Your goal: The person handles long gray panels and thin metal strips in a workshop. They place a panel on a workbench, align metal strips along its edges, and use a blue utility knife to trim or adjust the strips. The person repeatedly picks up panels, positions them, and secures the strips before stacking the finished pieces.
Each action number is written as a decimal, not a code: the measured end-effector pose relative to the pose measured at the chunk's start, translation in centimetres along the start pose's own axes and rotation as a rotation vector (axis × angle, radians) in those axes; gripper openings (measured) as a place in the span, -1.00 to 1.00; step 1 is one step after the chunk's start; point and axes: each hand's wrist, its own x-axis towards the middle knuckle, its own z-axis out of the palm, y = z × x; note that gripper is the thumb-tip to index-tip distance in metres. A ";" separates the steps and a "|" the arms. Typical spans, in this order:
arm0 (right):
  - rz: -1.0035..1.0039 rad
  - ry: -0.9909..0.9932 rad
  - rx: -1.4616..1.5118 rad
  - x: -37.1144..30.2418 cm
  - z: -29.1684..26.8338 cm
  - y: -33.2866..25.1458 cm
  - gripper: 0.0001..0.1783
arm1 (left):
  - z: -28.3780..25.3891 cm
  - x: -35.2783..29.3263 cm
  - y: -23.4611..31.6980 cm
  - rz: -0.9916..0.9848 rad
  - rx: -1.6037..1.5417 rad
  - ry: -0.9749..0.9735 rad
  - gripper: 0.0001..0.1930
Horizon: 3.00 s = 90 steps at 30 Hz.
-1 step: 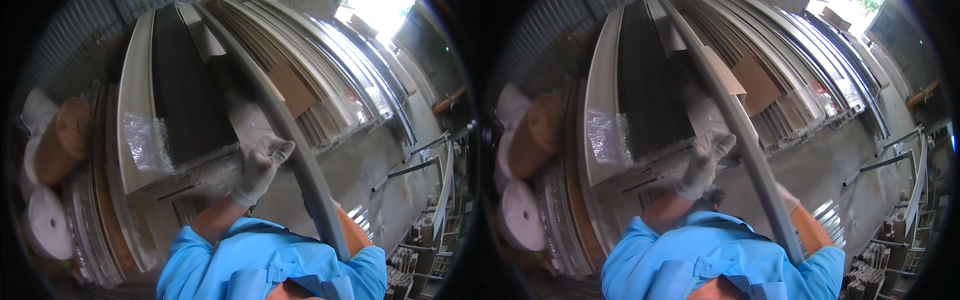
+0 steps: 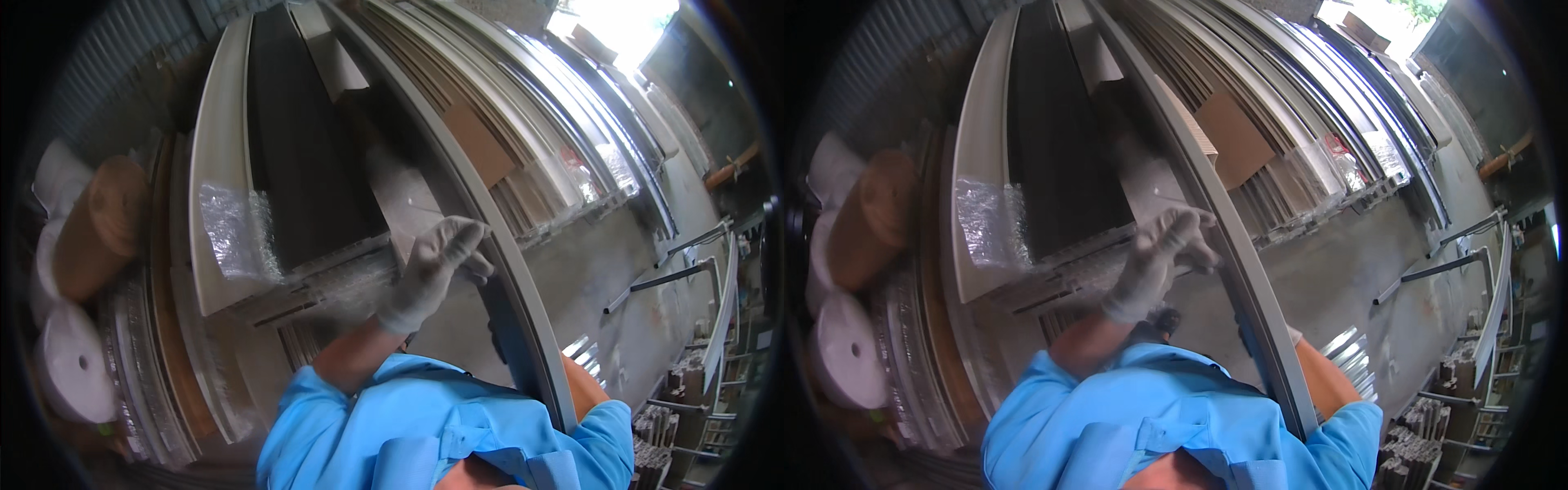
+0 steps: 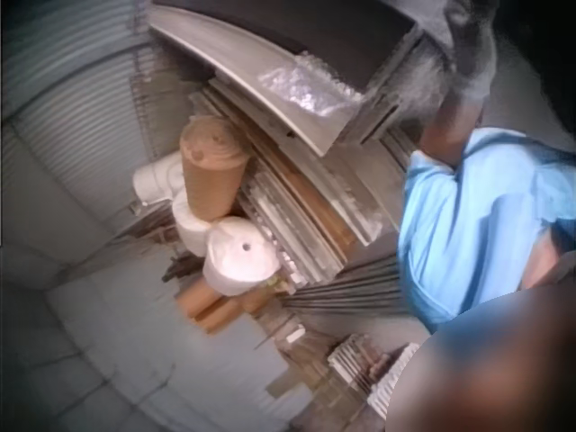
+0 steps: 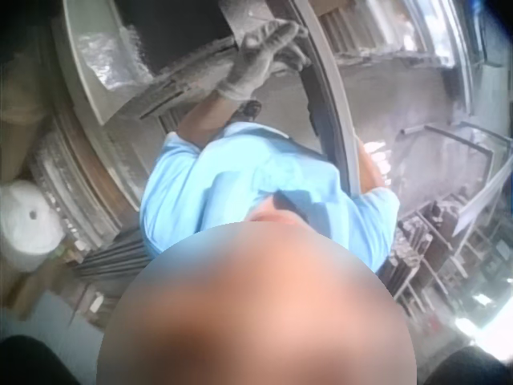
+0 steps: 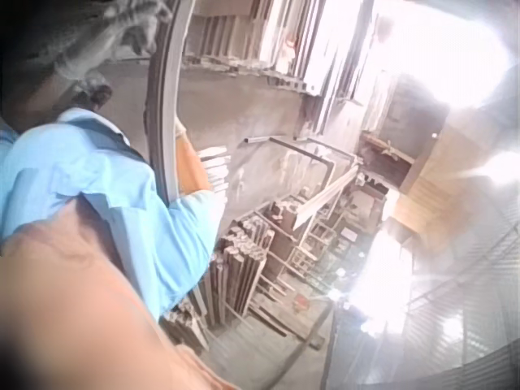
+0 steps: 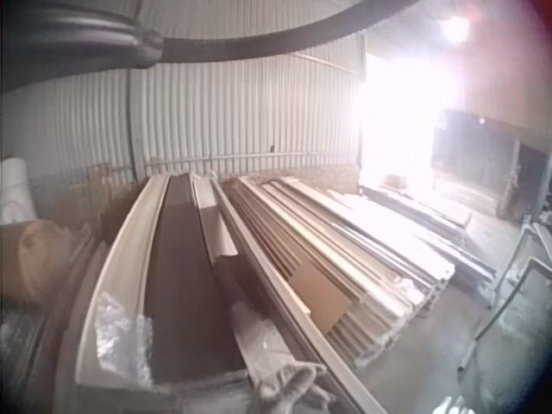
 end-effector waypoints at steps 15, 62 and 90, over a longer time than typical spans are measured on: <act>-0.089 -0.116 0.339 -13.1 -1.0 3.9 -0.11 | -10.3 11.9 -14.8 -0.250 -0.863 0.076 -0.05; 0.139 1.460 -0.273 -34.9 -33.3 16.6 0.00 | 34.8 23.4 -42.3 -1.088 0.272 -0.430 -0.57; 0.222 1.860 0.126 -39.2 -67.2 2.2 0.04 | 78.6 53.3 -73.9 -1.334 0.450 -1.004 -0.56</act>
